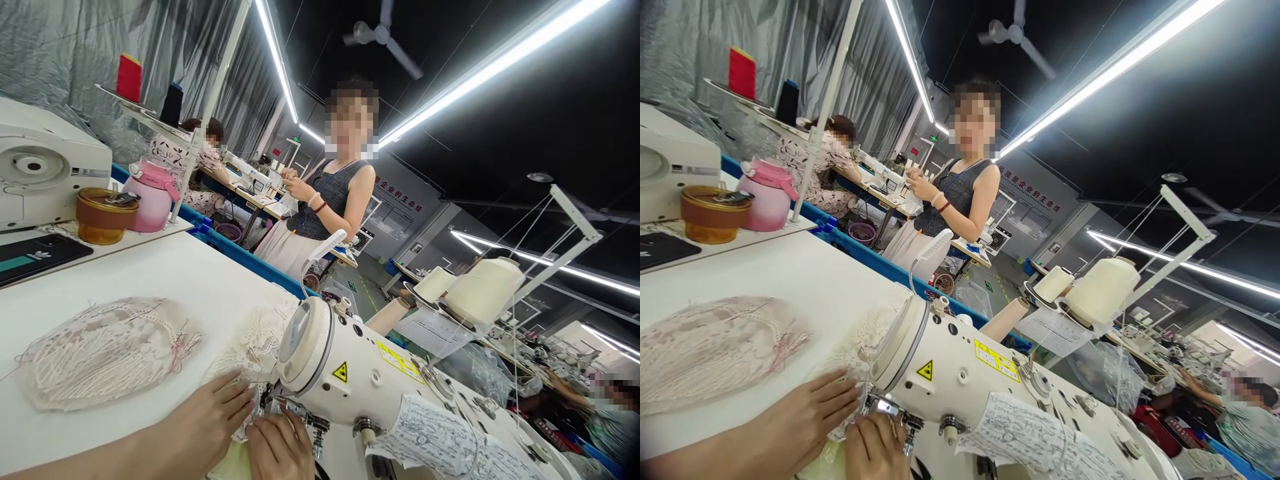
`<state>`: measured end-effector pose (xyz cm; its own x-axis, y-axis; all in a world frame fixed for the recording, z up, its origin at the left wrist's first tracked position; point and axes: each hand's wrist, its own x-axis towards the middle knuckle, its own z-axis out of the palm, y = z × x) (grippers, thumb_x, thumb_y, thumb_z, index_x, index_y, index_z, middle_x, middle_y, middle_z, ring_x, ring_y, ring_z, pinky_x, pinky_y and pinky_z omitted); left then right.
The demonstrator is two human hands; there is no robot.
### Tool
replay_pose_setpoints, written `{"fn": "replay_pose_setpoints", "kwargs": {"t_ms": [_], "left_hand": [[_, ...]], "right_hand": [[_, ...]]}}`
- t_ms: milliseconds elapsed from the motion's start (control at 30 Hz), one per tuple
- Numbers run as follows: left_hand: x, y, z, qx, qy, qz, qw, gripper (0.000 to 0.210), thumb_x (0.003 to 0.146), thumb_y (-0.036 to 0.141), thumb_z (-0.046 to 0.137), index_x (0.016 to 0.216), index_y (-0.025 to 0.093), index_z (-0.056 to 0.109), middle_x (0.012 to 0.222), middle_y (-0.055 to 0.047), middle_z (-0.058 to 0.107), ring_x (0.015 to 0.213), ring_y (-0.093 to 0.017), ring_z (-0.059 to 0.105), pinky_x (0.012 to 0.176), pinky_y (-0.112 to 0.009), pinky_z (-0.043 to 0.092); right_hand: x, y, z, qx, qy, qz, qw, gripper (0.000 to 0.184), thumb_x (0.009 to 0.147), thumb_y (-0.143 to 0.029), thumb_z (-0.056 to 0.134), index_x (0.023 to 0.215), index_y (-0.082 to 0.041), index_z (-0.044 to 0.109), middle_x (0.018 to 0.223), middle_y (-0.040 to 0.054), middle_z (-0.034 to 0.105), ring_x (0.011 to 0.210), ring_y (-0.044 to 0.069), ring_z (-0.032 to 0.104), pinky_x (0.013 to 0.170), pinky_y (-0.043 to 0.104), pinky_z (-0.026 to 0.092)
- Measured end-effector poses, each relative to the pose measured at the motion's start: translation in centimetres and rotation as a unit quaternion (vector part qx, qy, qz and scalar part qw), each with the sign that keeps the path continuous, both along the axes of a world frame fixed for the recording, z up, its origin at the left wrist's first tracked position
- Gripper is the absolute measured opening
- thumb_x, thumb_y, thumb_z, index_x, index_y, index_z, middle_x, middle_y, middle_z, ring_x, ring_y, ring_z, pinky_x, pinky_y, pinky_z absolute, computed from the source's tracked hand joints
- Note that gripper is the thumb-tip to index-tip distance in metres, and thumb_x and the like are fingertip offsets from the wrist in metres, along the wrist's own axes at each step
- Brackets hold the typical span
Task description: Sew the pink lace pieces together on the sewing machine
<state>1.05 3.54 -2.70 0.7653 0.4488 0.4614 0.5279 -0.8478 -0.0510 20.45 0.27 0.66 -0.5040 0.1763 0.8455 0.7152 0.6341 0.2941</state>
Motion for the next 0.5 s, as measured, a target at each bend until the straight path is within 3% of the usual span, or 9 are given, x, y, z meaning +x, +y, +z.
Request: {"fn": "replay_pose_setpoints", "kwargs": {"t_ms": [133,367,500], "left_hand": [[-0.2,-0.1,0.4,0.001,0.004,-0.003,1.000,0.048,0.109,0.043,0.045,0.142,0.015,0.066,0.142,-0.007,0.068,0.131,-0.028,0.063,0.120,-0.045,0.038],[0.4,0.3,-1.6,-0.030,0.002,0.008,1.000,0.050,0.106,0.043,0.051,0.146,0.016,0.062,0.145,-0.011,0.065,0.137,-0.032,0.058,0.124,-0.050,0.034],[0.0,0.0,-0.4,-0.019,-0.008,0.004,1.000,0.046,0.107,0.041,0.050,0.146,0.019,0.063,0.145,-0.008,0.066,0.135,-0.028,0.060,0.124,-0.046,0.036]], "right_hand": [[-0.1,0.0,0.2,0.000,-0.002,-0.002,1.000,0.034,0.102,-0.006,0.046,0.079,-0.019,0.067,0.072,-0.0023,0.074,0.061,0.012,0.068,0.084,0.028,0.053],[0.3,-0.2,0.1,-0.016,-0.016,-0.005,1.000,0.032,0.098,-0.004,0.045,0.082,-0.019,0.068,0.073,-0.0009,0.074,0.063,0.014,0.070,0.082,0.030,0.054],[0.4,-0.3,0.1,-0.027,-0.023,-0.004,0.999,0.034,0.102,-0.007,0.043,0.083,-0.019,0.069,0.074,-0.0001,0.075,0.063,0.014,0.070,0.081,0.030,0.055]]}}
